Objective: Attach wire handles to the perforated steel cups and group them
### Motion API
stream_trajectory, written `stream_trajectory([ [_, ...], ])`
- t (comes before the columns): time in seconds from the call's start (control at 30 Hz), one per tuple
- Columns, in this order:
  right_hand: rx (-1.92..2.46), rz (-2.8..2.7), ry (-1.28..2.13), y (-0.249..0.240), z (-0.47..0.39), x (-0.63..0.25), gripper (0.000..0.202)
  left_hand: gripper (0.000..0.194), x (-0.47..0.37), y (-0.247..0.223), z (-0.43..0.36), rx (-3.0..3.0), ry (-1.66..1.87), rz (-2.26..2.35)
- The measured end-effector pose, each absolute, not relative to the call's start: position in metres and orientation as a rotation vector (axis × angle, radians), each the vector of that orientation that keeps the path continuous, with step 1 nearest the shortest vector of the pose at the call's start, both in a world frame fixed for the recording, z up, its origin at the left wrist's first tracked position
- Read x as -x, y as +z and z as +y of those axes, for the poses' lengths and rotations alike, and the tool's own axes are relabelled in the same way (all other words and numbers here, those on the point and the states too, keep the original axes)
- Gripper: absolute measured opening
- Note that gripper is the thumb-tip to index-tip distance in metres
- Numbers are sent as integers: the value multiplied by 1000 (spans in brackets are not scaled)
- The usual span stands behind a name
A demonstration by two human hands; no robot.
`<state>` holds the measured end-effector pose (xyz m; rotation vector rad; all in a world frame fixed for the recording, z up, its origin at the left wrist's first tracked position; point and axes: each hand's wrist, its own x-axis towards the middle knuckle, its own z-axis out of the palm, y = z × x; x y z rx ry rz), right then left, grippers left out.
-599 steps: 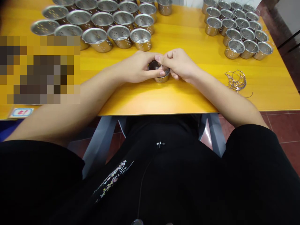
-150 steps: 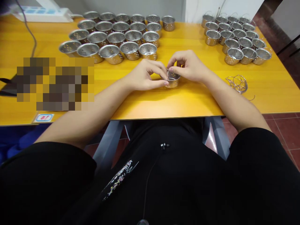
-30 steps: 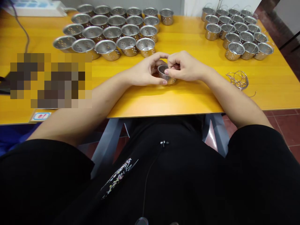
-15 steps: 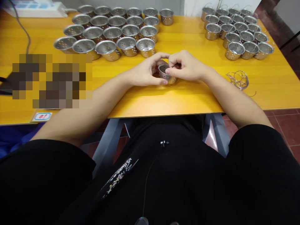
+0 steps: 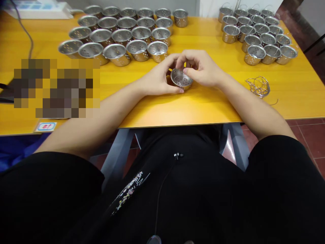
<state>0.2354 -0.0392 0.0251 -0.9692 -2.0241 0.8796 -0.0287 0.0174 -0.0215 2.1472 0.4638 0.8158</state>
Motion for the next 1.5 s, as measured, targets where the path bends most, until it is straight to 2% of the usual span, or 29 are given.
stream_trajectory([
  [0.1, 1026, -2017, 652, 37, -46, -230, 43, 138, 30, -22, 24, -2231, 854, 510],
  [0.17, 1081, -2017, 584, 42, -49, -228, 42, 135, 32, -23, 27, -2265, 880, 545],
  [0.37, 1074, -1950, 614, 30, -44, -225, 46, 99, 38, -14, 15, -2297, 1006, 628],
  [0.43, 1035, -1957, 641, 24, -42, -224, 49, 94, 38, -9, 8, -2310, 1005, 654],
  [0.6, 1106, -2006, 673, 23, -45, -218, 63, 105, 36, -10, 10, -2338, 969, 693],
  [0.87, 1111, -1954, 678, 24, -42, -215, 66, 101, 35, -15, 13, -2274, 1024, 728],
  [1.2, 1100, -1966, 677, 22, -39, -222, 59, 130, 34, -23, 20, -2132, 971, 713],
  [1.5, 1093, -1957, 550, 13, -30, -231, 49, 143, 34, -33, 23, -2054, 870, 666],
])
